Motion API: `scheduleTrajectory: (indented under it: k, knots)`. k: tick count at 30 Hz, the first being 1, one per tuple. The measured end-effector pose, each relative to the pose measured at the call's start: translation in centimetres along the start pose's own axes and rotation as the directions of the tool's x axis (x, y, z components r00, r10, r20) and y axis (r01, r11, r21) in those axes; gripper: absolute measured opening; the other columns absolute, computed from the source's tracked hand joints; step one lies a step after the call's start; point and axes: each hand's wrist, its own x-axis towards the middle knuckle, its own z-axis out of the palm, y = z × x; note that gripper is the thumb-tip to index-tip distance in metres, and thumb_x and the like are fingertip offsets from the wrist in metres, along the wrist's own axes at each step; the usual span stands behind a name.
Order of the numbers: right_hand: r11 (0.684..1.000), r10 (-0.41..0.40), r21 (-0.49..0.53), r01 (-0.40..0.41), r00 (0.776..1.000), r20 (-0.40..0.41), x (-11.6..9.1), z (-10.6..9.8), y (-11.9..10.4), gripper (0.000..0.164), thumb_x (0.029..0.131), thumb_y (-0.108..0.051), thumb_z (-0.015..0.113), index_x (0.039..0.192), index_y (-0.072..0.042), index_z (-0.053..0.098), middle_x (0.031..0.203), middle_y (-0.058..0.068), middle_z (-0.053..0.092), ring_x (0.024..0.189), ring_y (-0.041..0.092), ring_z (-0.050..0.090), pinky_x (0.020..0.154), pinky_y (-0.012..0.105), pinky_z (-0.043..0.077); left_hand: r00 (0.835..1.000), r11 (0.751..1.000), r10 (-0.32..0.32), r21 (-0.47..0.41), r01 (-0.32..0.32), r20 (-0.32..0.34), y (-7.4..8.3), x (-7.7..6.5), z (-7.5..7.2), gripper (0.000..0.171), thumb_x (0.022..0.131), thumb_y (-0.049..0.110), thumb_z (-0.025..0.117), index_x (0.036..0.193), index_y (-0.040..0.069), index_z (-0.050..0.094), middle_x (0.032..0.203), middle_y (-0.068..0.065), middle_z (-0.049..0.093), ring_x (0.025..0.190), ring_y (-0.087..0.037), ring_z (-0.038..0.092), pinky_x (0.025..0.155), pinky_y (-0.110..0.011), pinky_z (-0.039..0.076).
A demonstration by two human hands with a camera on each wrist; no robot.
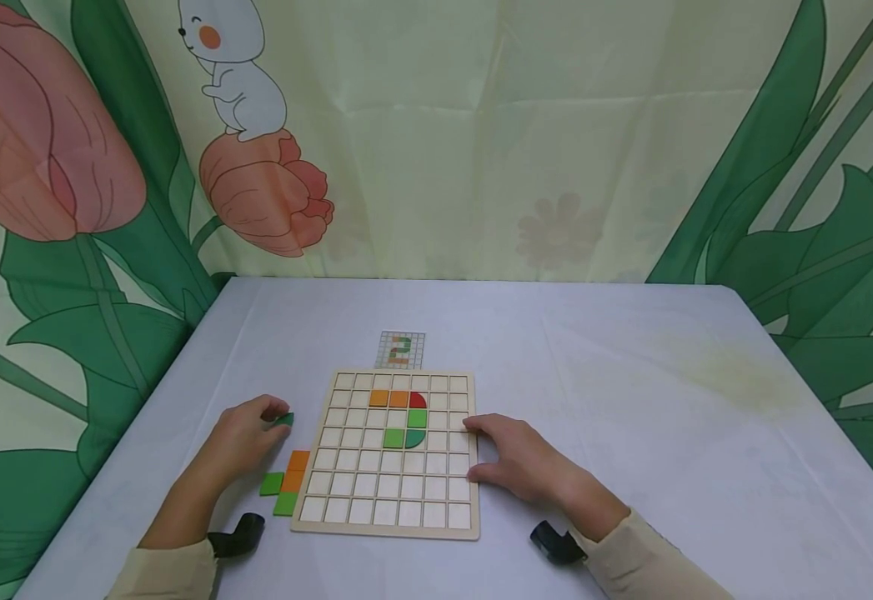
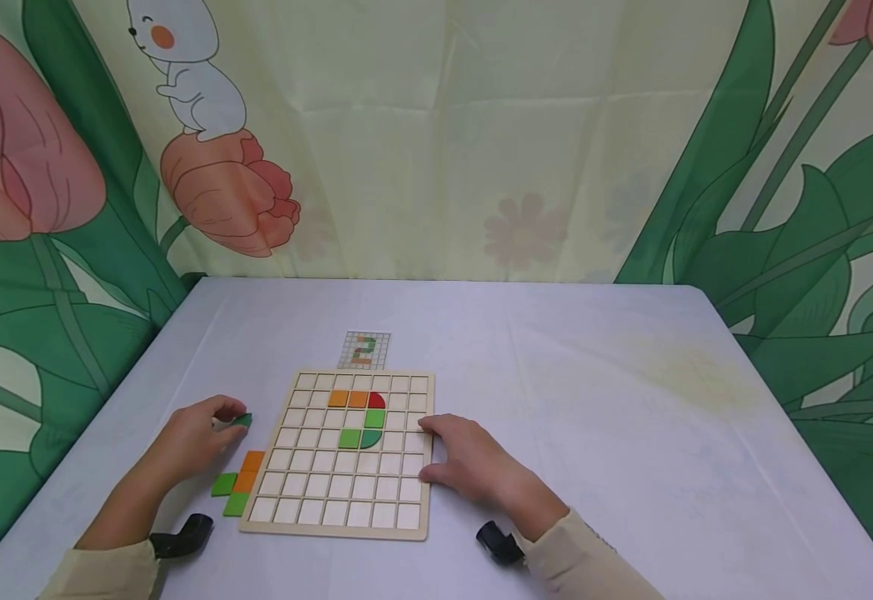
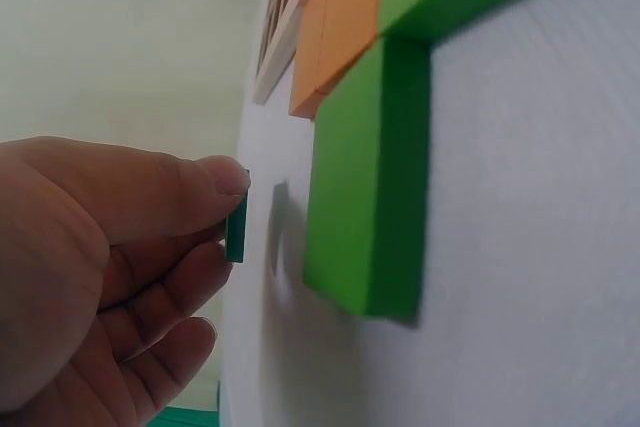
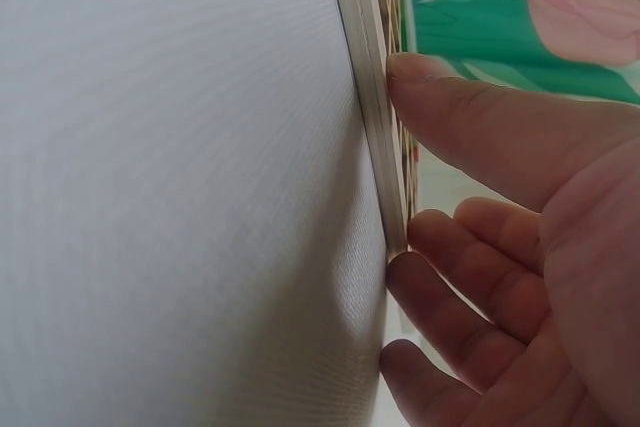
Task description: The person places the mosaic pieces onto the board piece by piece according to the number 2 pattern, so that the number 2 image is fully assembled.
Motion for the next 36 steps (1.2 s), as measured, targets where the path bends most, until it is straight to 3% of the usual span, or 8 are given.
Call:
scheduleTrajectory:
  k: [10, 36]
  knots:
    - [1.0, 0.004, 0.011, -0.004, 1.0, 0.0, 0.0, 0.0, 0.1, 0.061, 0.084, -0.017, 0.08, 0.138, -0.002, 0.055, 0.136, 0.01, 0.058, 0.131, 0.029, 0.05, 0.109, 0.048, 0.037, 1.0, 1.0, -0.012, -0.014, 0.012, -0.002, 0.8, -0.3, 0.0, 0.029, 0.092, 0.006, 0.07, 0.118, -0.004, 0.063, 0.119, -0.024, 0.064, 0.112, -0.041, 0.057, 0.094, -0.055, 0.049]
    - [1.0, -0.001, 0.015, 0.001, 1.0, -0.006, 0.0, 0.0, 0.1, 0.061, 0.084, -0.017, 0.08, 0.137, -0.001, 0.055, 0.136, 0.01, 0.058, 0.131, 0.029, 0.05, 0.109, 0.048, 0.037, 0.998, 0.998, 0.043, -0.047, -0.041, 0.039, 3.4, -0.6, 0.8, 0.03, 0.092, 0.013, 0.072, 0.118, 0.001, 0.065, 0.117, -0.017, 0.065, 0.11, -0.036, 0.058, 0.093, -0.056, 0.049]
